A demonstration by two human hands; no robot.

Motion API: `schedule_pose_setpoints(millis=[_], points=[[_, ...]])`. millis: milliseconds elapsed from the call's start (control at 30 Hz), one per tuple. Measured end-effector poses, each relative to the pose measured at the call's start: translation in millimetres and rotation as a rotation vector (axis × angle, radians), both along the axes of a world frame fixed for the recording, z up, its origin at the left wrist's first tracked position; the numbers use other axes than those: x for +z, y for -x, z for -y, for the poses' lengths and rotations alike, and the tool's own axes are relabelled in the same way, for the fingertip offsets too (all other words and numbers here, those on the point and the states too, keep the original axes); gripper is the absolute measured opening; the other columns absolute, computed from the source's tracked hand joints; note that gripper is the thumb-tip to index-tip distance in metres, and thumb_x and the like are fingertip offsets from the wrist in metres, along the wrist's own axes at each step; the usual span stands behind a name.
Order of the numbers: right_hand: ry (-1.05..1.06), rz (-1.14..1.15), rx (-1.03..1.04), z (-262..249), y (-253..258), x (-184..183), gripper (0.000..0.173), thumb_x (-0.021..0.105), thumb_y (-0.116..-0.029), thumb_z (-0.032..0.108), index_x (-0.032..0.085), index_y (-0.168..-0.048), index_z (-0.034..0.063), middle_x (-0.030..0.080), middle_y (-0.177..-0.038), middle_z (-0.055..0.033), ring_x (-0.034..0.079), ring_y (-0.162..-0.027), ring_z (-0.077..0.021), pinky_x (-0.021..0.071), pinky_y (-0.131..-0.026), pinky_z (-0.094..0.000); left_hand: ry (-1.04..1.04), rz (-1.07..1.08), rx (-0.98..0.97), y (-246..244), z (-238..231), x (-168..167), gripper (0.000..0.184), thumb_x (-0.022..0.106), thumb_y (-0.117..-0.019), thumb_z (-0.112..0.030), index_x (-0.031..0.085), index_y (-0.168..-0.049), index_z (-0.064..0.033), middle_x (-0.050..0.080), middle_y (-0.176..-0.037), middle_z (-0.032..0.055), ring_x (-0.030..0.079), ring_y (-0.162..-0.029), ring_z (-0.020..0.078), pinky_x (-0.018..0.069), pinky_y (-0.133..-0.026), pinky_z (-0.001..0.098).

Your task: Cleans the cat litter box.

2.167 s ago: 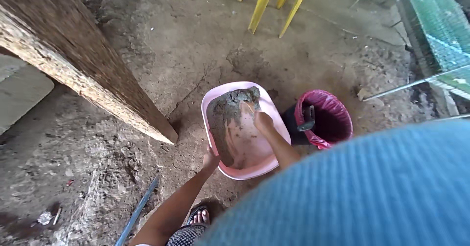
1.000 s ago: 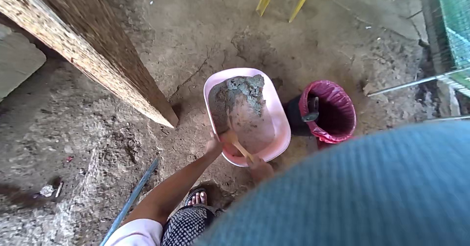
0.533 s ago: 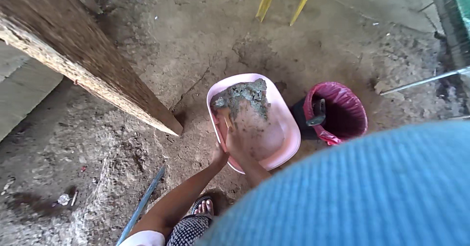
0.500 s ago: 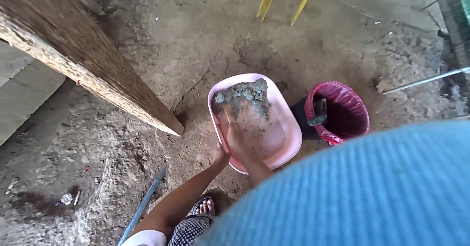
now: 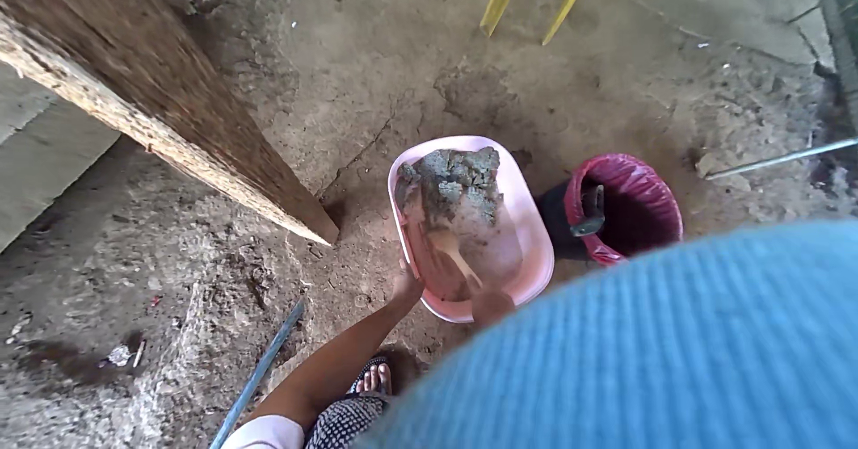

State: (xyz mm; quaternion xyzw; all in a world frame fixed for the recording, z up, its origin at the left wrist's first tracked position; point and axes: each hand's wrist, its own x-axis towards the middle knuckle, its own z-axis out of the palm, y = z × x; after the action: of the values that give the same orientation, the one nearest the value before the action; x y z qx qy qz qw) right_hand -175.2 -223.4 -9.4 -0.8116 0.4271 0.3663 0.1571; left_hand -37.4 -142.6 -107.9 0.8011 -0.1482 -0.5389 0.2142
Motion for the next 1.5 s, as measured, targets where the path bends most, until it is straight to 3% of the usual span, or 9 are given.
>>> schedule_pose_setpoints(millis=[100, 233, 500, 667, 833, 1000, 1067, 1200, 1500], points=[[0.055, 0.199, -0.033, 27, -56, -46, 0.051, 0.055, -0.1035, 0.017, 0.043, -0.150, -0.0012, 0.056, -0.139, -0.0282, 0.063, -0.120, -0.0431, 0.0545, -0.096, -0.0568, 0.019, 0.004, 0.013, 0, 2, -5, 0.085, 0.064, -0.0987, -0.015, 0.008, -0.161, -0.0013, 0.060, -0.130, 0.0320, 0.062, -0.120, 0.0445, 0.0496, -0.102, 0.0568], [0.100, 0.264, -0.062, 43, -109, -47, 0.041, 0.043, -0.1072, 0.015, 0.049, -0.144, -0.0026, 0.059, -0.136, -0.0261, 0.062, -0.121, -0.0421, 0.0540, -0.094, -0.0566, 0.052, 0.067, -0.008, -17, 9, -13, 0.082, 0.064, -0.0993, -0.018, 0.013, -0.161, -0.0020, 0.063, -0.125, 0.0311, 0.064, -0.116, 0.0459, 0.0499, -0.100, 0.0601], [-0.003, 0.082, 0.064, -9, -70, 9, 0.047, 0.049, -0.1038, 0.005, 0.041, -0.149, -0.0053, 0.056, -0.135, -0.0308, 0.063, -0.118, -0.0453, 0.0541, -0.094, -0.0554, 0.037, 0.053, 0.025, -19, 19, -6, 0.085, 0.064, -0.0997, -0.018, 0.008, -0.161, -0.0001, 0.061, -0.129, 0.0326, 0.062, -0.120, 0.0457, 0.0486, -0.103, 0.0575], [0.030, 0.230, -0.031, 27, -119, -23, 0.038, 0.044, -0.1066, 0.010, 0.051, -0.139, -0.0079, 0.056, -0.138, -0.0280, 0.059, -0.126, -0.0422, 0.0519, -0.100, -0.0557, 0.048, 0.054, 0.058, -6, 18, 3, 0.078, 0.063, -0.1004, -0.018, 0.017, -0.160, -0.0004, 0.061, -0.130, 0.0320, 0.061, -0.122, 0.0460, 0.0478, -0.103, 0.0595], [0.041, 0.331, -0.155, 59, -167, -26, 0.037, 0.051, -0.1046, 0.010, 0.055, -0.134, -0.0121, 0.055, -0.141, -0.0304, 0.056, -0.130, -0.0441, 0.0497, -0.103, -0.0579, -0.065, -0.098, 0.032, -13, 9, 89, 0.065, 0.050, -0.1087, -0.016, 0.014, -0.161, 0.0003, 0.047, -0.148, 0.0305, 0.048, -0.138, 0.0420, 0.0374, -0.115, 0.0520], [0.066, 0.279, -0.252, 92, -135, 1, 0.036, 0.050, -0.1054, 0.017, 0.059, -0.133, -0.0044, 0.063, -0.132, -0.0264, 0.062, -0.123, -0.0410, 0.0515, -0.098, -0.0597, 0.063, 0.038, 0.048, -1, 6, -8, 0.079, 0.058, -0.1030, -0.020, 0.008, -0.162, -0.0021, 0.060, -0.131, 0.0326, 0.062, -0.120, 0.0456, 0.0495, -0.101, 0.0578], [0.056, 0.233, -0.127, 76, -96, 7, 0.034, 0.048, -0.1059, 0.016, 0.061, -0.130, -0.0051, 0.063, -0.129, -0.0274, 0.063, -0.121, -0.0423, 0.0520, -0.097, -0.0587, 0.018, 0.000, 0.048, -4, 11, -9, 0.082, 0.060, -0.1013, -0.019, 0.007, -0.163, -0.0050, 0.060, -0.131, 0.0309, 0.062, -0.121, 0.0442, 0.0488, -0.102, 0.0579], [0.022, 0.070, -0.023, 12, -26, 17, 0.052, 0.053, -0.1035, 0.009, 0.041, -0.154, -0.0004, 0.055, -0.140, -0.0294, 0.062, -0.121, -0.0442, 0.0527, -0.099, -0.0555, 0.021, -0.015, 0.023, -7, 13, -4, 0.082, 0.062, -0.0999, -0.018, 0.010, -0.162, -0.0042, 0.060, -0.131, 0.0307, 0.062, -0.121, 0.0445, 0.0489, -0.102, 0.0586], [0.103, 0.262, -0.127, 103, -130, -26, 0.034, 0.049, -0.1042, 0.005, 0.055, -0.134, -0.0105, 0.059, -0.135, -0.0288, 0.061, -0.124, -0.0429, 0.0530, -0.098, -0.0563, 0.053, 0.033, -0.007, -11, 7, -7, 0.080, 0.063, -0.0999, -0.017, 0.014, -0.160, 0.0000, 0.059, -0.132, 0.0324, 0.060, -0.123, 0.0459, 0.0474, -0.104, 0.0581]])
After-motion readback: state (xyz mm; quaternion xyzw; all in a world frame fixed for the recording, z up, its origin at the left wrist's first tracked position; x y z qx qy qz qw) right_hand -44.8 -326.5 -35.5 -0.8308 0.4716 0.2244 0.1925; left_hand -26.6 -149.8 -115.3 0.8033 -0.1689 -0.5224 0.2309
